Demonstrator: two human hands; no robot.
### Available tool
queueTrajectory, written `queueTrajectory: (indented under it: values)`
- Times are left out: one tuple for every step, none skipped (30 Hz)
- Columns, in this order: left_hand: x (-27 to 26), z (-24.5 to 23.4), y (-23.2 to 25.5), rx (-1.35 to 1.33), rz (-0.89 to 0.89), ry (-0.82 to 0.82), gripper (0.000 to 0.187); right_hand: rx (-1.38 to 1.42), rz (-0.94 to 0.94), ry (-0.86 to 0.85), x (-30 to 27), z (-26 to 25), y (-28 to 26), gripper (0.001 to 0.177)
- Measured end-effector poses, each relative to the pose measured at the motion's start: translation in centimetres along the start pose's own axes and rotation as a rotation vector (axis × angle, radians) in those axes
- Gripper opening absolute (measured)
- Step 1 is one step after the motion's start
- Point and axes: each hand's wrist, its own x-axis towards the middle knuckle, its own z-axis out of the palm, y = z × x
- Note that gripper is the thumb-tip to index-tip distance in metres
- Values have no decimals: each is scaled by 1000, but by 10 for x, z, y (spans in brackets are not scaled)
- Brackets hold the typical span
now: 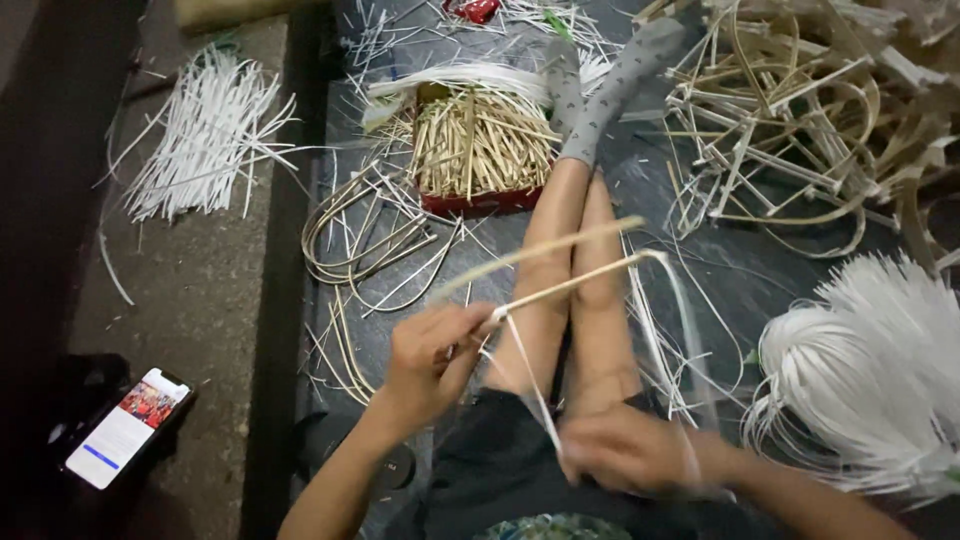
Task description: The recorder weaves and ties bamboo and plastic strips together to construct a structural frame while sitting on the floor.
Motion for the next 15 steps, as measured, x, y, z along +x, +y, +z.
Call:
queueTrajectory:
  values:
    - [0, 4, -1, 59, -15, -16, 32, -138, -86, -118, -12, 3, -31, 22]
    - [-4, 7, 1, 48, -20, -34, 32, -122, -78, -106, -18, -8, -40, 22]
    - [-4, 10, 1, 88, 63, -82, 31, -445, -302, 253, -22, -19, -48, 19]
    - [-4, 13, 2, 126, 148, -130, 29, -774, -511, 617, -28, -30, -57, 18]
    - [-4, 10, 7, 119, 155, -143, 29, -773, -503, 632, -18, -51, -65, 18]
    - [-4, 7, 14, 25, 182, -217, 31, -550, -222, 664, -8, -72, -73, 21]
    - [-4, 3, 19, -58, 205, -277, 32, -328, 43, 664, 5, -97, -83, 25]
    - [-4, 0, 17, -53, 209, -274, 32, -331, 38, 664, 14, -100, -61, 25]
    - [-6, -3, 17, -114, 170, -262, 26, -153, 34, 578, 26, -104, -40, 23]
    - [-9, -7, 15, -174, 132, -249, 19, 24, 35, 489, 39, -108, -19, 22]
    - [-8, -8, 15, -161, 131, -229, 19, 11, 26, 470, 36, -88, -20, 22]
    - [-6, -8, 14, -142, 43, -128, 18, -23, -14, 328, 31, -68, -20, 23]
    - [-6, -7, 14, -130, -48, -33, 18, -50, -48, 189, 24, -46, -18, 24]
    - [-7, -3, 8, -122, -53, -19, 18, -56, -51, 173, 18, -31, -21, 24]
    - [-7, 0, 2, -47, 18, 7, 24, -72, -81, 49, 9, -13, -22, 25]
